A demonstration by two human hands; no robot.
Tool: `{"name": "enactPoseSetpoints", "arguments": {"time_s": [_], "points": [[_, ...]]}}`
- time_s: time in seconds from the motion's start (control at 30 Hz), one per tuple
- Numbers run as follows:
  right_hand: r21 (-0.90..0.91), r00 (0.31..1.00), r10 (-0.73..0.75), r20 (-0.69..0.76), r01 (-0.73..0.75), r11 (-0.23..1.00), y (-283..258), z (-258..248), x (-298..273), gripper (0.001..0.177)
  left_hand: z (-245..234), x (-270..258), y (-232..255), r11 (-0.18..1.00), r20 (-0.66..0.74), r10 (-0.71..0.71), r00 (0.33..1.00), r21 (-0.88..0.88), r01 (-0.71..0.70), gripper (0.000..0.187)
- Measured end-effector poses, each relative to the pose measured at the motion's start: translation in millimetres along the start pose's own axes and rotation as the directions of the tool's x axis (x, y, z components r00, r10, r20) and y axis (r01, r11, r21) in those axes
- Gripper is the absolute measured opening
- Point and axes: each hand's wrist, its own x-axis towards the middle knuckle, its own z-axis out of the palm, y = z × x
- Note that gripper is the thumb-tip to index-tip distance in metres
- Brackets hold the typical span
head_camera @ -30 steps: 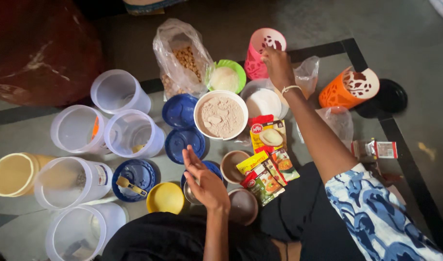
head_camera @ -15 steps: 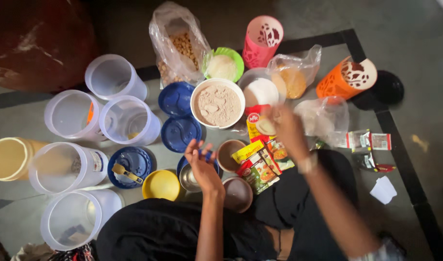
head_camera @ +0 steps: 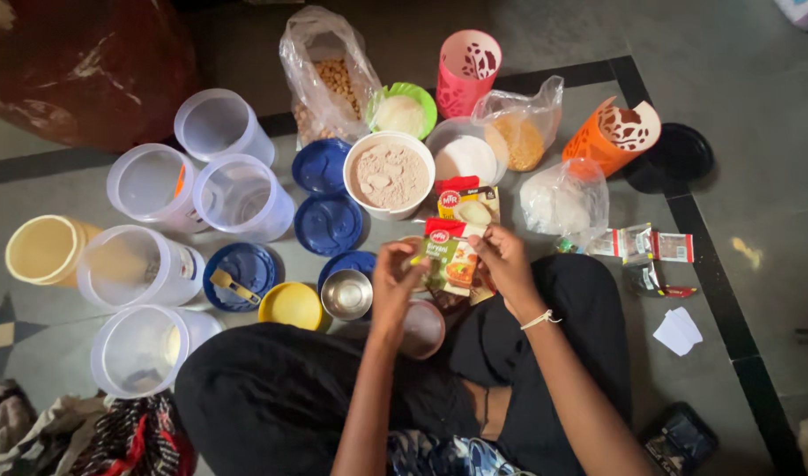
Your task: The person sits on the floor and transfers a beige powder from a translucent container into a white bowl using a small spoon. They then open several small packets and place them into orange and pink containers, organizing the items on the floor.
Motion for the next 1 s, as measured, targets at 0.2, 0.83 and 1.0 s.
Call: {"name": "enactPoseSetpoints", "arguments": {"time_s": [0.2, 0.83, 1.0], "points": [[-0.019, 1.0, -0.016, 0.014, 0.016, 1.0, -7, 7, 0, 0.02, 10, -2, 6, 0.989, 0.254, -0.145, 0.956, 0.058, 0.134, 0.039], [-0.784, 0.978, -0.191, 0.09, 0.188, 0.591, 73, -30, 13, 0.038, -6, -30, 97, 0.452, 0.415, 0.18, 0.892, -0.84, 0.3, 0.072], [-0.693, 0.999, 0.039, -0.03, -0.049, 0.719, 70, -27, 16, 0.032, -5, -36, 115, 0.254, 0.611, 0.137, 0.78, -0.783, 0.568, 0.098]]}}
